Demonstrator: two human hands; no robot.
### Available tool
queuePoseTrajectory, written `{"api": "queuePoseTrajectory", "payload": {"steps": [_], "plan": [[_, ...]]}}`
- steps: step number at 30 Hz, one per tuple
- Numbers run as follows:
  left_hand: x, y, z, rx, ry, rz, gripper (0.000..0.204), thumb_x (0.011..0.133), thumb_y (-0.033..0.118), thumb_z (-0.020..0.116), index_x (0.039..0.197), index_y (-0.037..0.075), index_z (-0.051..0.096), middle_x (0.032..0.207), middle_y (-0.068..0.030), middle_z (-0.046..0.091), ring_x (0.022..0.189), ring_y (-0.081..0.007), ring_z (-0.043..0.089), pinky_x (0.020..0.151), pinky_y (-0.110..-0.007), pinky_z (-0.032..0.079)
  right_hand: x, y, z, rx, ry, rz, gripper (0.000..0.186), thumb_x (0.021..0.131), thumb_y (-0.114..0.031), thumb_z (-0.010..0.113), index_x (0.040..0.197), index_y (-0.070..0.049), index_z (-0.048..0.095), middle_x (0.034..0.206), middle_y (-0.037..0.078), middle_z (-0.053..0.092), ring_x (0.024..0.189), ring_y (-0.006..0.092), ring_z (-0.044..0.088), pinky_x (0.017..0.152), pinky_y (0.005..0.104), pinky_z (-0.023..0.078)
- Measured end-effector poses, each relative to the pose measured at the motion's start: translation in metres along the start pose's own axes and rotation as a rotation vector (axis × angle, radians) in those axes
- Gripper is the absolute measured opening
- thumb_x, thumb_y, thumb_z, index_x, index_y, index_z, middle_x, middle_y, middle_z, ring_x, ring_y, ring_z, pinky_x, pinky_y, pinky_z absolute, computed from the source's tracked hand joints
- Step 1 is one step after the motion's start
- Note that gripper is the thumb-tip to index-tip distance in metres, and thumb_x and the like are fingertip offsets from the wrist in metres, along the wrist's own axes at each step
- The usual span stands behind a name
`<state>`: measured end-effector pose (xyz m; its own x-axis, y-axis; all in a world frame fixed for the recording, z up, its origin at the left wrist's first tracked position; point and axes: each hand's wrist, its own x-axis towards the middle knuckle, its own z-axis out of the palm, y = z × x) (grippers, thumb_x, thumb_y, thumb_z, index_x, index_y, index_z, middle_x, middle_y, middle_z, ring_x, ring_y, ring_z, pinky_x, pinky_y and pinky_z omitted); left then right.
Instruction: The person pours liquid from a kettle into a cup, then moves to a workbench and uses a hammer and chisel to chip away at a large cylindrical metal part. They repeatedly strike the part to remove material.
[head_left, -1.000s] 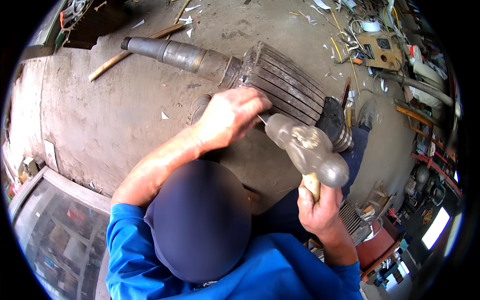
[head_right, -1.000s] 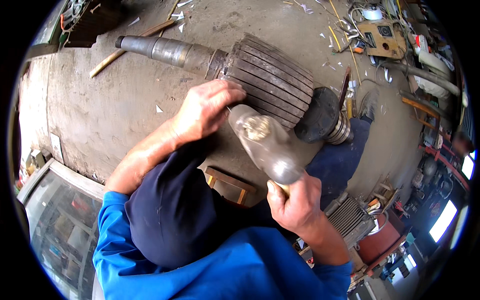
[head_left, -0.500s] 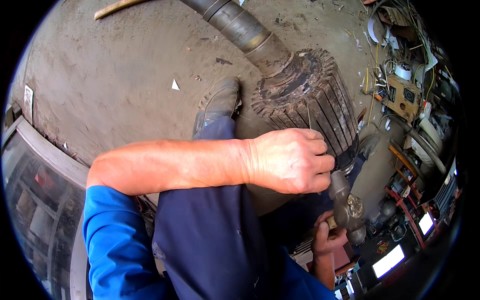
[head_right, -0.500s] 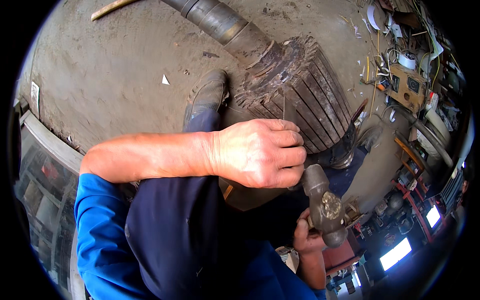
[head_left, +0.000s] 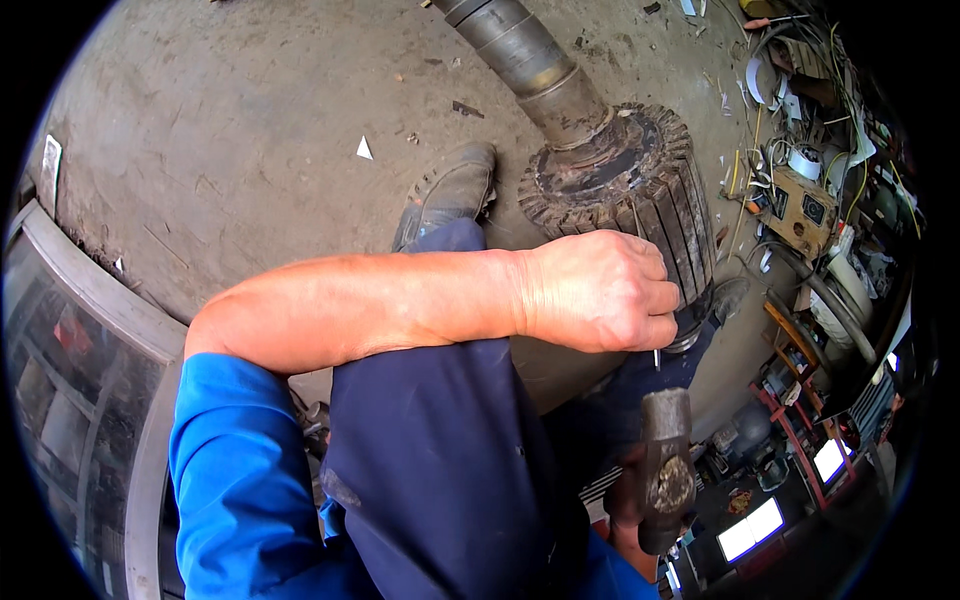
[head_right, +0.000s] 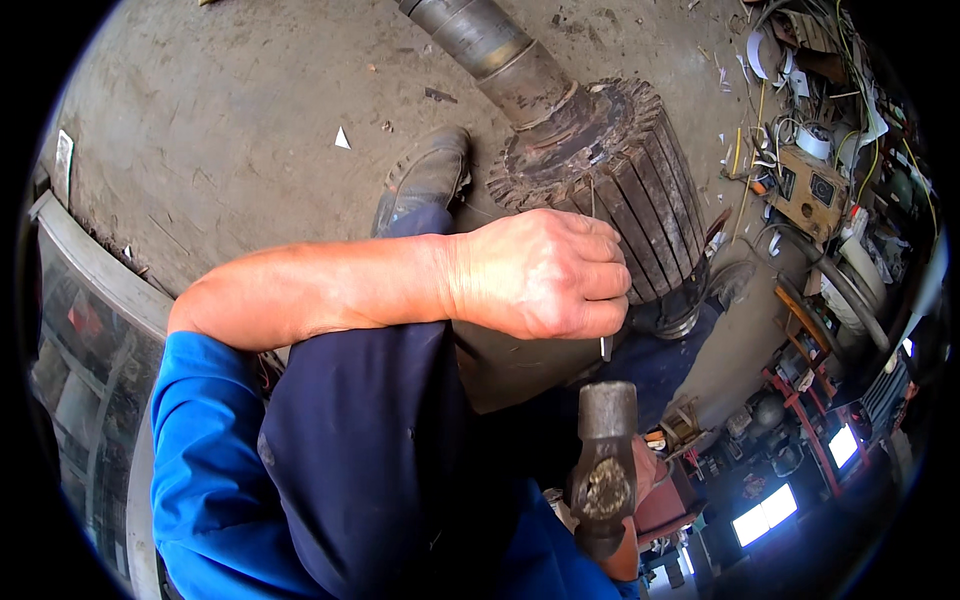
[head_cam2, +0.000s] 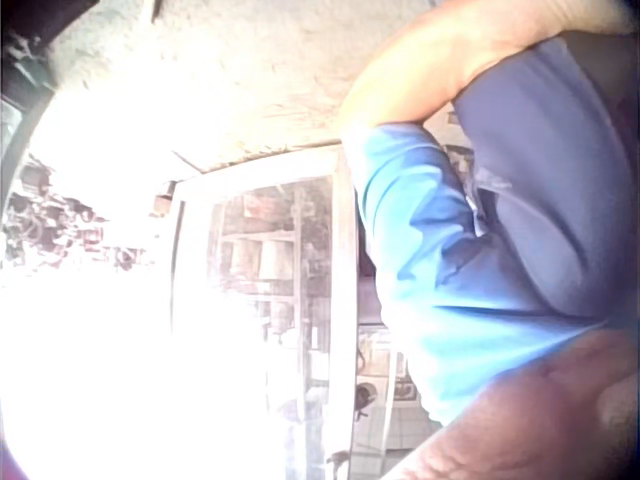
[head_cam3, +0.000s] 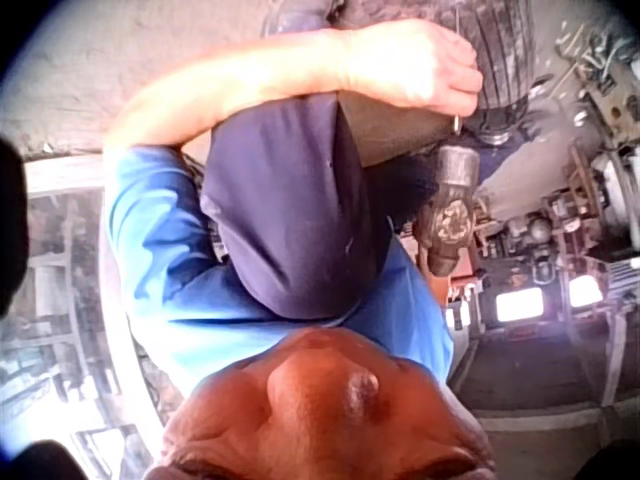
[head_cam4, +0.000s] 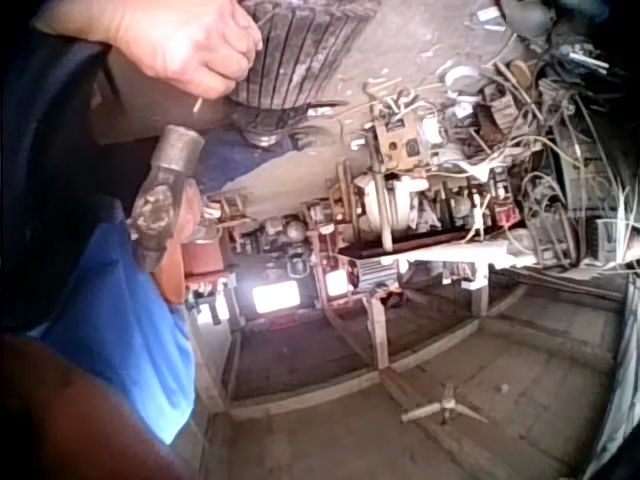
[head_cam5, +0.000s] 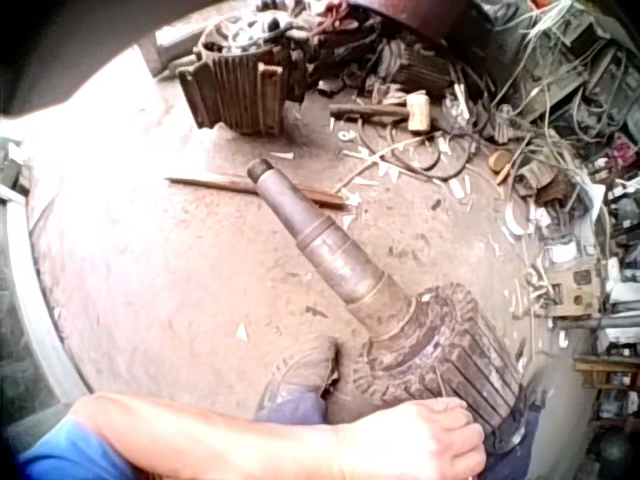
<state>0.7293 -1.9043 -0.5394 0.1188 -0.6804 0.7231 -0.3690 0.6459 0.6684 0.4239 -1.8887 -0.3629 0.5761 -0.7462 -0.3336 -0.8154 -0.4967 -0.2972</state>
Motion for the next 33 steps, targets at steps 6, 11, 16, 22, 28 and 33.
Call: {"api": "queuePoseTrajectory", "payload": {"steps": [6, 11, 16, 22, 28, 33], "plan": [[0.004, -0.003, -0.004, 0.031, -0.015, -0.021, 0.014, 0.073, 0.021, 0.064, 0.072, 0.011, 0.054, 0.074, -0.0033, 0.055, 0.071, -0.0243, 0.061, 0.066, -0.037, 0.052, -0.019, 0.016, -0.011, -0.095, -0.053, 0.068, 0.045, 0.074, -0.021, 0.081, 0.111, -0.002, 0.064, 0.099, 0.006, 0.069, 0.091, 0.019, 0.068, 0.082, 0.0318, 0.053], [0.005, -0.005, -0.002, 0.017, -0.008, -0.033, 0.013, 0.073, 0.02, 0.064, 0.073, 0.01, 0.054, 0.074, -0.004, 0.055, 0.072, -0.0253, 0.062, 0.065, -0.038, 0.052, 0.0, -0.003, -0.017, -0.248, -0.146, -0.032, 0.052, 0.086, -0.027, 0.074, 0.126, 0.0, 0.057, 0.115, 0.014, 0.066, 0.097, 0.0256, 0.068, 0.083, 0.0358, 0.055], [0.008, -0.006, -0.004, 0.012, -0.029, -0.073, 0.014, 0.073, 0.019, 0.064, 0.073, 0.01, 0.054, 0.074, -0.0047, 0.055, 0.073, -0.026, 0.062, 0.065, -0.039, 0.053, 0.009, -0.013, -0.016, 0.285, -0.073, 0.155, 0.048, 0.105, -0.049, 0.044, 0.106, -0.004, 0.062, 0.093, 0.007, 0.06, 0.09, 0.0204, 0.059, 0.079, 0.0305, 0.044], [0.008, -0.007, -0.002, 0.019, -0.006, -0.12, 0.016, 0.072, 0.018, 0.065, 0.075, 0.009, 0.051, 0.075, -0.0038, 0.05, 0.072, -0.0252, 0.058, 0.062, -0.037, 0.052, 0.029, -0.028, -0.015, 0.122, -0.008, -0.01, 0.049, 0.103, -0.051, 0.052, 0.103, -0.002, 0.059, 0.079, 0.004, 0.055, 0.069, 0.0124, 0.052, 0.061, 0.0257, 0.04], [0.012, -0.009, -0.003, 0.005, -0.005, -0.162, 0.013, 0.074, 0.016, 0.064, 0.076, 0.009, 0.053, 0.076, -0.0048, 0.051, 0.073, -0.0273, 0.058, 0.063, -0.04, 0.05, 0.041, -0.03, -0.01, 0.317, 0.108, -0.001, 0.051, 0.099, -0.044, 0.064, 0.115, 0.004, 0.059, 0.08, 0.008, 0.06, 0.064, 0.0119, 0.054, 0.057, 0.0244, 0.043], [0.018, -0.005, 0.0, 0.008, 0.004, -0.2, 0.013, 0.074, 0.017, 0.064, 0.078, 0.009, 0.053, 0.076, -0.0052, 0.052, 0.072, -0.0273, 0.058, 0.064, -0.04, 0.048, 0.058, -0.054, -0.018, 0.663, 0.196, 0.016, 0.066, 0.095, -0.048, 0.069, 0.129, 0.007, 0.053, 0.081, 0.01, 0.06, 0.057, 0.0128, 0.053, 0.049, 0.0241, 0.044]]}}
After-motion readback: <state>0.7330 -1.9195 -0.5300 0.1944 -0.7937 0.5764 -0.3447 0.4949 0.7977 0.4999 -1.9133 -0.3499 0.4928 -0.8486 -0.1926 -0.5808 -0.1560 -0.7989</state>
